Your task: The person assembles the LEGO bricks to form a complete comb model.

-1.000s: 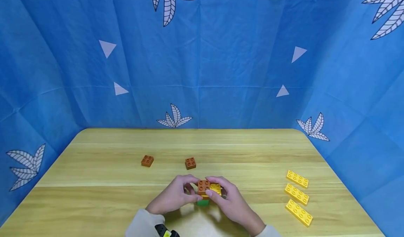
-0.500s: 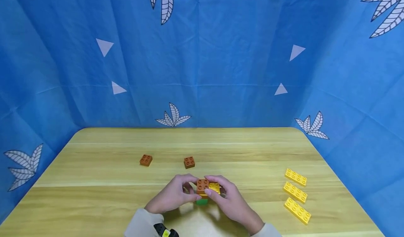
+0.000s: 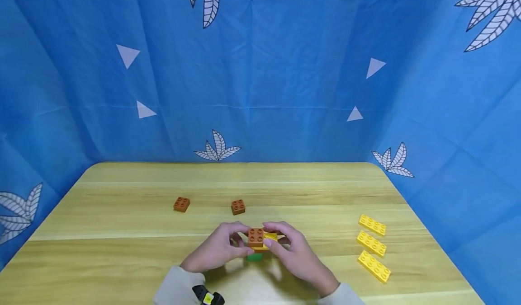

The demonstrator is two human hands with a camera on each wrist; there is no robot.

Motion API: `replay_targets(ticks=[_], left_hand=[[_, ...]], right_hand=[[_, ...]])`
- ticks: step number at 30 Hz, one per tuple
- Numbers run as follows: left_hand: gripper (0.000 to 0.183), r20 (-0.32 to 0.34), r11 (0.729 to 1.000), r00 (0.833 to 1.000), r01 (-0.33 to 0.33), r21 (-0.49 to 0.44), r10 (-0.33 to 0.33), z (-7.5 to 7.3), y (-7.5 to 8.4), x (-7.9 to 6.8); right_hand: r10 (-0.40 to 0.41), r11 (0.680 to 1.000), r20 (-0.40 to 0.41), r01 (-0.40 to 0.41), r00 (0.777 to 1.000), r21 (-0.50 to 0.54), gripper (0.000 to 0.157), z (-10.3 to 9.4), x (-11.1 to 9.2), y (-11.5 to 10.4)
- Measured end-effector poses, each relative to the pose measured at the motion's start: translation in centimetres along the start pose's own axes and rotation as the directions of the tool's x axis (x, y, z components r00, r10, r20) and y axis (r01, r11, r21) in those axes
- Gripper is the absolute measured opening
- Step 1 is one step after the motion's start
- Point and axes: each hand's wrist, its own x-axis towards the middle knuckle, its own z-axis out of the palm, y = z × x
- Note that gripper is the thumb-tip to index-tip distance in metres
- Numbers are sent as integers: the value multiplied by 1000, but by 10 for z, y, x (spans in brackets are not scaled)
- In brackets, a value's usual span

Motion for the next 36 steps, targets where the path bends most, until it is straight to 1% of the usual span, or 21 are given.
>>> replay_targets(ticks=[4,6,11,18,22,27,31,36], left_hand=[[38,-5,1000,1000,6,12,-5,-3,-1,-2],[37,-3,1000,1000,3,16,-3,-4,-1,-2],[33,3,1000,1000,1,5,-1,-4,-1,-1],[44,-1,999,1000,21,-40,-21,-3,-1,-3],[46,3,999,1000,24,-41,-24,-2,-1,-3],[47,8,999,999,33,-27,-33,-1,-2,-2],[47,13,999,999,42,-31,-41,-2,-2,-1],[47,22,998,999,43,-43,-42,-2,-3,-1]], right_hand=[[-3,1000,-1,3,1000,9,36,-4,-2,1],[-5,1000,-1,5,1000,-1,36,-7,-3,2],[-8,998,-24,6,1000,-58,35,-19,-10,7],[0,988,-76,-11,997,-152,35,-37,-22,14],[33,980,-114,-55,993,-193,33,-47,-32,17],[105,960,-182,-147,978,-236,30,-62,-45,19],[155,937,-238,-219,959,-273,29,-75,-57,22],[187,896,-300,-287,936,-338,29,-88,-73,27]])
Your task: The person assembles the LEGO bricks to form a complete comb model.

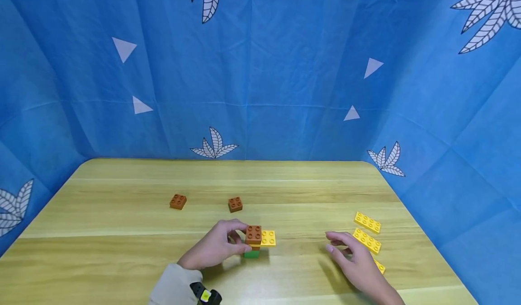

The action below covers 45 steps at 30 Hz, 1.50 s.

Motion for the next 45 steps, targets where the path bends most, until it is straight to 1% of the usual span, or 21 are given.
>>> replay_targets(ticks=[9,11,14,18,22,26,33,37,42,45], left_hand=[[46,-7,1000,1000,2,8,-2,-3,3,0],[47,-10,1000,1000,-1,22,1,-4,4,0],[47,-16,999,1000,-8,36,9,-6,5,1],[47,-21,999,1000,-16,41,17,-8,6,1],[45,-21,999,999,-23,38,24,-8,6,0],[43,-15,999,1000,-26,34,26,-5,4,0],[45,-10,1000,1000,-4,1,4,1,4,-2],[46,-13,1000,1000,3,-3,-4,2,2,-4],[46,-16,1000,1000,14,3,-14,2,1,-2],[41,-17,1000,1000,6,3,-6,3,0,0]], right_hand=[[52,993,-92,-61,994,-98,28,-20,-10,17],[55,990,-116,-70,992,-124,28,-25,-11,21],[99,981,-121,-117,988,-156,31,-33,-13,26],[170,964,-91,-185,981,-194,40,-44,-14,34],[216,949,-45,-221,975,-225,47,-52,-16,41],[284,933,6,-274,959,-231,57,-56,-19,50],[366,904,44,-344,930,-252,70,-57,-19,66],[381,899,83,-348,921,-268,73,-56,-19,71],[361,903,96,-322,927,-286,66,-55,-19,74],[370,897,99,-327,924,-298,66,-55,-19,77]])
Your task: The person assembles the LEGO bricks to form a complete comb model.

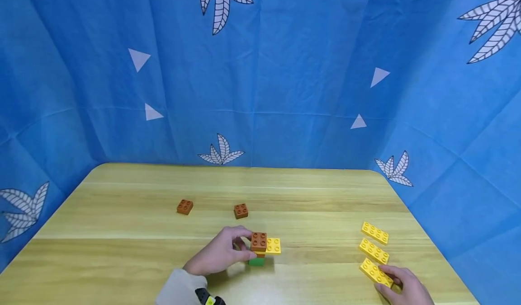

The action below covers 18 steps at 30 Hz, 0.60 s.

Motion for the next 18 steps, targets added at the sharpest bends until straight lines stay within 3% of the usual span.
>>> replay_targets(ticks=[5,9,18], left_hand=[[36,2,1000,1000,-15,-4,15,1,-1,1],[35,-1,1000,1000,-11,5,11,0,-1,1],[38,0,1000,1000,-19,-6,19,1,0,-1]], right_hand=[[22,1000,10,-22,1000,-20,69,2,3,0],[12,999,-39,-10,999,47,63,3,0,-8],[-130,982,-75,139,989,130,46,13,-7,-68]])
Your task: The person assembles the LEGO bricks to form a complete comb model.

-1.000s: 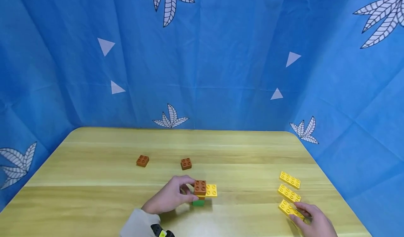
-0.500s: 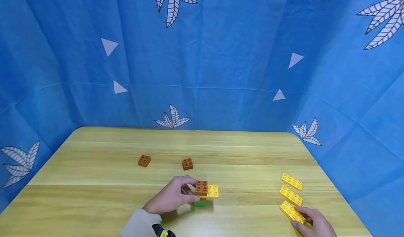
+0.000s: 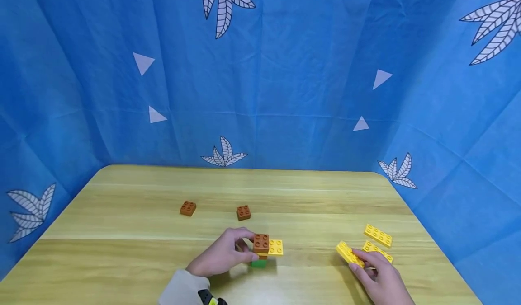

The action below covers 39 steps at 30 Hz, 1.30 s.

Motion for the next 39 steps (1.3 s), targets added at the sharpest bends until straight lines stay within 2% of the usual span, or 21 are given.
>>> replay_targets(ticks=[4,7,9,12,15,19,25,29,35,39], left_hand=[[35,4,1000,1000,-12,-12,12,2,1,-1],[33,1,1000,1000,-7,-7,7,3,1,-2],[33,0,1000,1000,3,-5,-3,4,0,-2],[35,2,1000,1000,13,-10,-13,6,-3,-3],[37,0,1000,1000,16,-12,-16,5,-3,-3],[35,0,1000,1000,5,-13,-5,5,-2,-3],[26,4,1000,1000,-28,-12,28,4,0,-2],[28,5,999,999,-36,-27,36,4,1,-2],[28,7,999,999,-41,-25,41,3,0,0],[28,1,999,999,-48,-21,49,1,0,0]], right_hand=[[-69,994,-10,70,998,80,38,11,5,-24],[-82,982,-19,84,996,169,34,22,7,-41],[-95,969,-22,98,995,227,31,29,9,-51],[-167,941,-31,168,986,295,30,38,10,-66],[-290,901,-32,284,957,328,31,41,11,-79],[-439,835,-37,423,898,353,31,45,13,-94],[-547,783,-20,519,837,343,27,52,17,-109],[-582,762,-24,556,813,332,24,56,19,-113],[-571,769,-9,539,821,344,24,59,19,-116],[-601,751,-11,569,799,335,25,60,20,-119]])
